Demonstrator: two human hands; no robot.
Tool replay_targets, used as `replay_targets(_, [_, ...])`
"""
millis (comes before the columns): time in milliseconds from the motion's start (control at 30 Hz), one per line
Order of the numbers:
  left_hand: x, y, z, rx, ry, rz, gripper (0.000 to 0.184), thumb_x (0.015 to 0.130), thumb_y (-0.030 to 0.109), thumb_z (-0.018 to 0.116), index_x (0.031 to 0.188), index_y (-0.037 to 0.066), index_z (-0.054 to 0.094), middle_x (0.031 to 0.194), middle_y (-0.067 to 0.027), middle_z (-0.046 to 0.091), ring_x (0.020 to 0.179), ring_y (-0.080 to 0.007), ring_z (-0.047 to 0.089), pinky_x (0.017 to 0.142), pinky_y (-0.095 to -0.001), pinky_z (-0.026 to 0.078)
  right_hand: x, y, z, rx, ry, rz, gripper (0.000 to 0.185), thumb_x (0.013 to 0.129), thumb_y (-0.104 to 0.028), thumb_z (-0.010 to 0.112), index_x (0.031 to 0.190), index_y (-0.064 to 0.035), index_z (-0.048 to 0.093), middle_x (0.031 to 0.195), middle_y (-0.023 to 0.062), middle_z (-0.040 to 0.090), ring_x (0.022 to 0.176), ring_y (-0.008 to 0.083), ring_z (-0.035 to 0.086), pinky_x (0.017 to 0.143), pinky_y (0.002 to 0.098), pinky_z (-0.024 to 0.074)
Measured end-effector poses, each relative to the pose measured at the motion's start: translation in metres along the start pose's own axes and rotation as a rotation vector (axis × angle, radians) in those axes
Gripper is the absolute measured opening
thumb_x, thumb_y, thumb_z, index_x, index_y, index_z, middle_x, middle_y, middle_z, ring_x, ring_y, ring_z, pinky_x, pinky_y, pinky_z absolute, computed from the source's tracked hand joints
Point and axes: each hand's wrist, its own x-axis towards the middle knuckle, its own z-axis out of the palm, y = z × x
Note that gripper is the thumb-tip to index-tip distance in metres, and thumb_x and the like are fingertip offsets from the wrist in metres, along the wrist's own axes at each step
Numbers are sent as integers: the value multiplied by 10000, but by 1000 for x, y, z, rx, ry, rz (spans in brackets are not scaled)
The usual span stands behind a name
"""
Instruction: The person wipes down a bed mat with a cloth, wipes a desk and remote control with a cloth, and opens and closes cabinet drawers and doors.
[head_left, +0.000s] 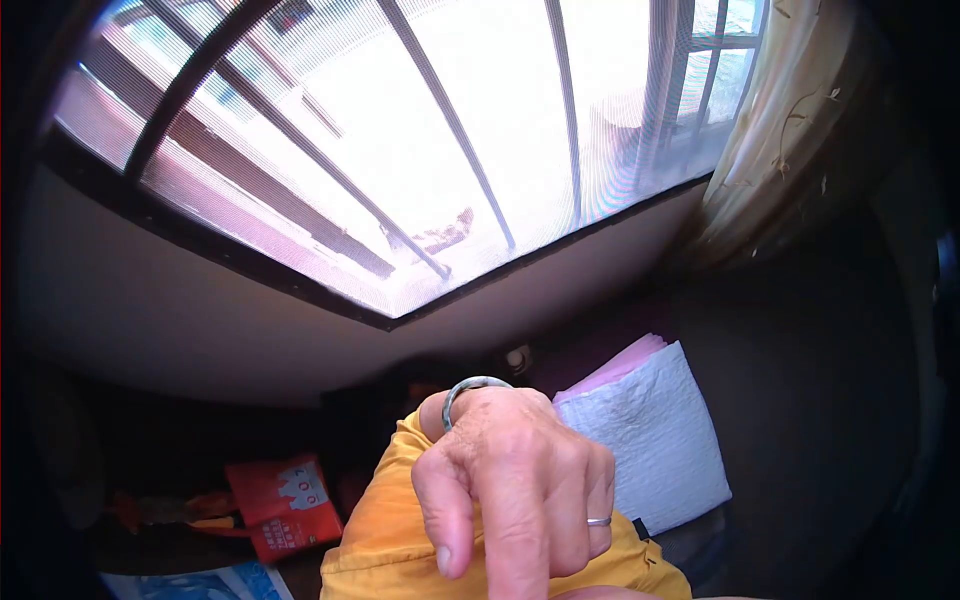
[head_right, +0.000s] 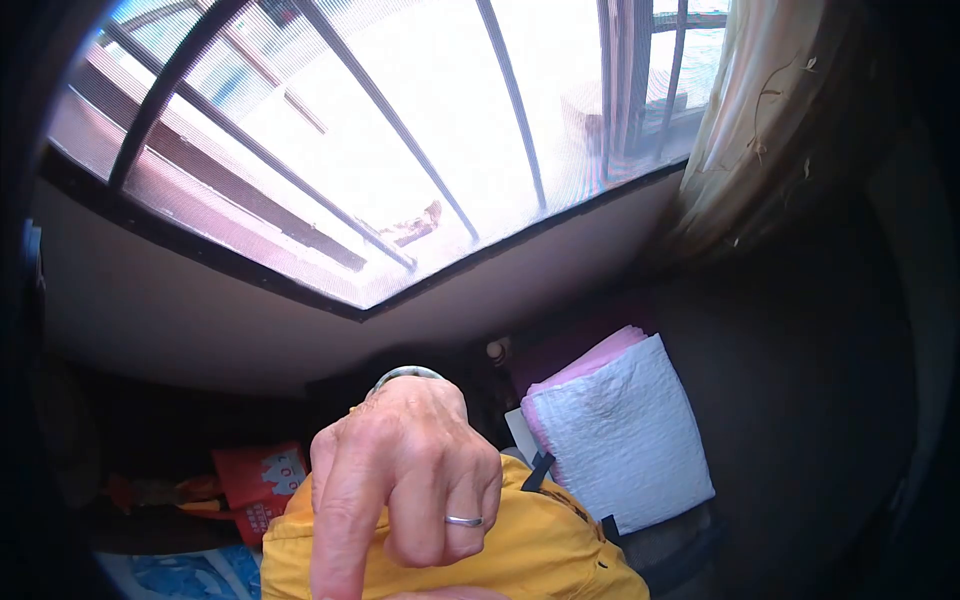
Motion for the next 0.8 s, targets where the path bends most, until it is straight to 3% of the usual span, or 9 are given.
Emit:
replay_targets(133, [5, 5, 8, 28, 78, -64, 265, 908, 201, 419, 1038, 122, 636, 589, -48, 332, 472, -194, 382, 422, -311, 247, 8, 4, 1, -1, 3, -5, 136, 837, -130, 562, 765, -18, 590, 646, 111, 584, 570, 188, 537, 543, 347, 429])
replay_targets(800, [9, 5, 0, 39, 13, -84, 280, 905, 226, 438, 1070, 160, 654, 591, -51, 344, 478, -201, 405, 428, -313, 264, 11, -9, -4, -5, -2, -5, 142, 846, -139, 555, 786, -18, 598, 650, 110, 586, 574, 190, 540, 551, 347, 434])
